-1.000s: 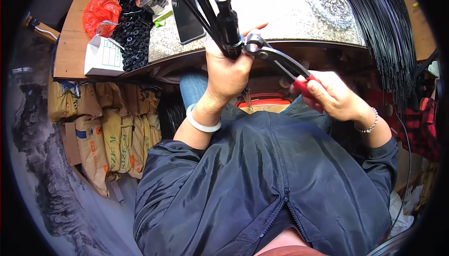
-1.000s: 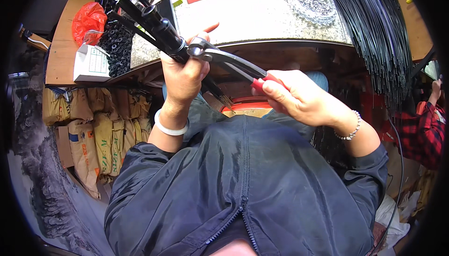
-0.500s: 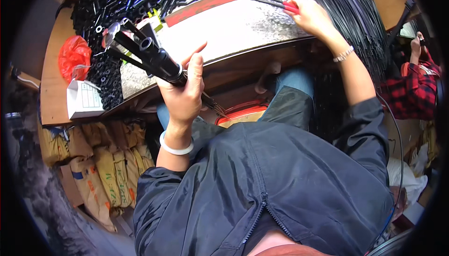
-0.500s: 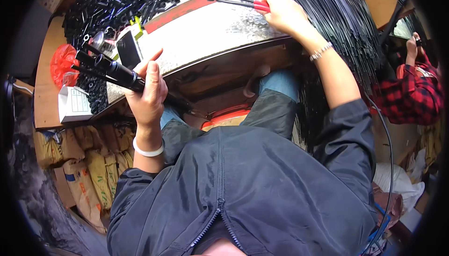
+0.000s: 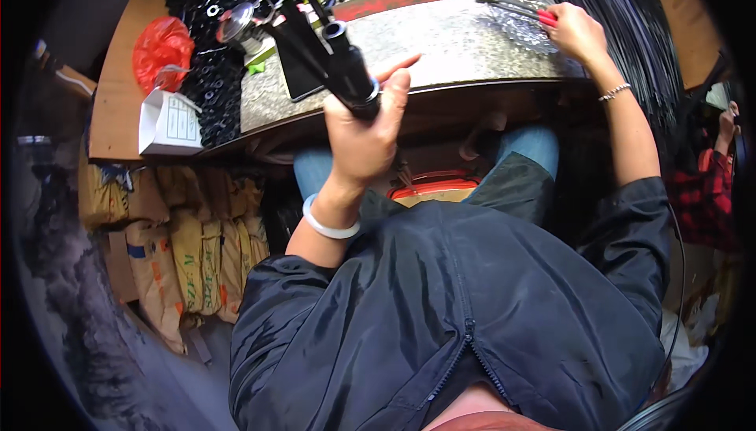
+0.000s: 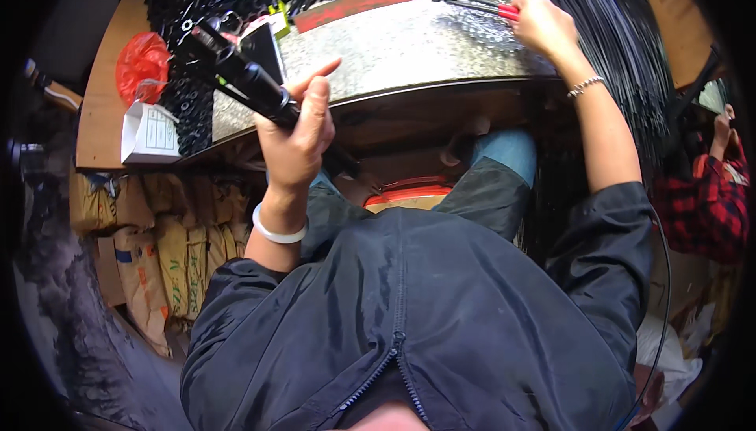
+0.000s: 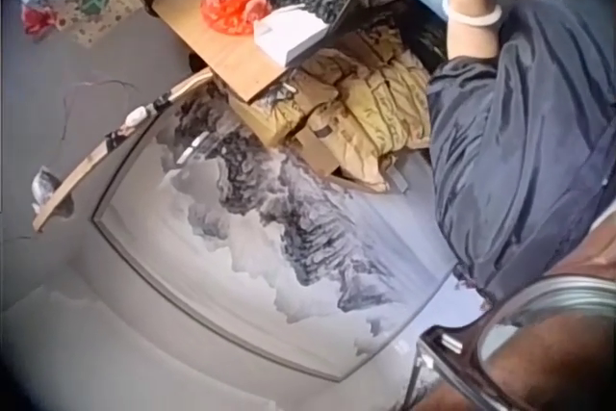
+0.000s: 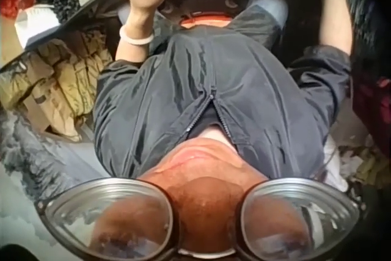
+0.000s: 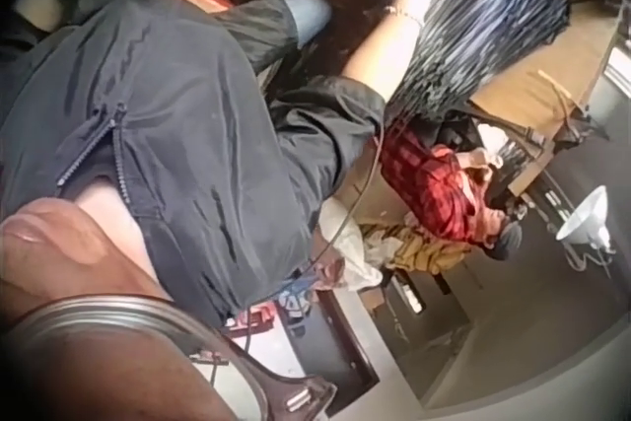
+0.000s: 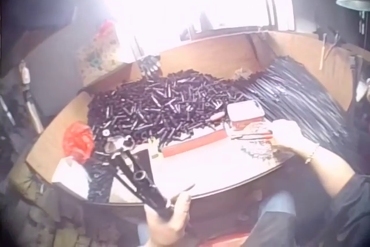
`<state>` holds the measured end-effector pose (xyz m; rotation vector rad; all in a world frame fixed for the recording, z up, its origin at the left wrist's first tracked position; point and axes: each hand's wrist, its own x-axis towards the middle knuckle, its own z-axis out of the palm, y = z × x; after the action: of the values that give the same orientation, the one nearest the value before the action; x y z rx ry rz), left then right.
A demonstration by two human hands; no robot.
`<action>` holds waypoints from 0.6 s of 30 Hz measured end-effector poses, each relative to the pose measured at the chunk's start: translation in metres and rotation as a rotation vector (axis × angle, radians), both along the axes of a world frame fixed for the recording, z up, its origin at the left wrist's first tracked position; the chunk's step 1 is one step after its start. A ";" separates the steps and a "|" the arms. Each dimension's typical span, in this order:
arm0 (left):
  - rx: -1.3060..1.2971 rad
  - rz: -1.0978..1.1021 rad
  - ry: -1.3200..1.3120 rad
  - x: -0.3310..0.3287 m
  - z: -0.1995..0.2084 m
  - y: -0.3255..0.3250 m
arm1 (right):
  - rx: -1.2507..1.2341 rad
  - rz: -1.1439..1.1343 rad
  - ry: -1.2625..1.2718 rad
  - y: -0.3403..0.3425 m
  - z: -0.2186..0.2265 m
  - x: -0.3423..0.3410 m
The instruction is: Assembling black cable bundles into housing components using pliers at a factory workstation.
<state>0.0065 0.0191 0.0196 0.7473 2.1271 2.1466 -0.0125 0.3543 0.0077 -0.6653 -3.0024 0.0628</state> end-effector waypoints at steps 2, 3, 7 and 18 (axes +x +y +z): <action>0.023 -0.011 0.010 0.001 0.000 -0.001 | -0.010 0.012 0.019 0.001 -0.004 -0.002; 0.022 -0.007 0.011 0.001 0.000 -0.001 | -0.002 0.011 0.026 0.002 -0.004 -0.001; 0.032 -0.016 -0.005 0.004 0.002 0.000 | -0.004 0.008 0.090 -0.003 -0.002 0.004; 0.165 -0.101 0.019 0.021 -0.003 0.020 | -0.392 1.010 1.036 -0.146 0.030 0.049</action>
<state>0.0271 0.0391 0.0165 0.8707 1.8935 2.2899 0.0367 0.2087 0.0382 0.7302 -1.9771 0.7606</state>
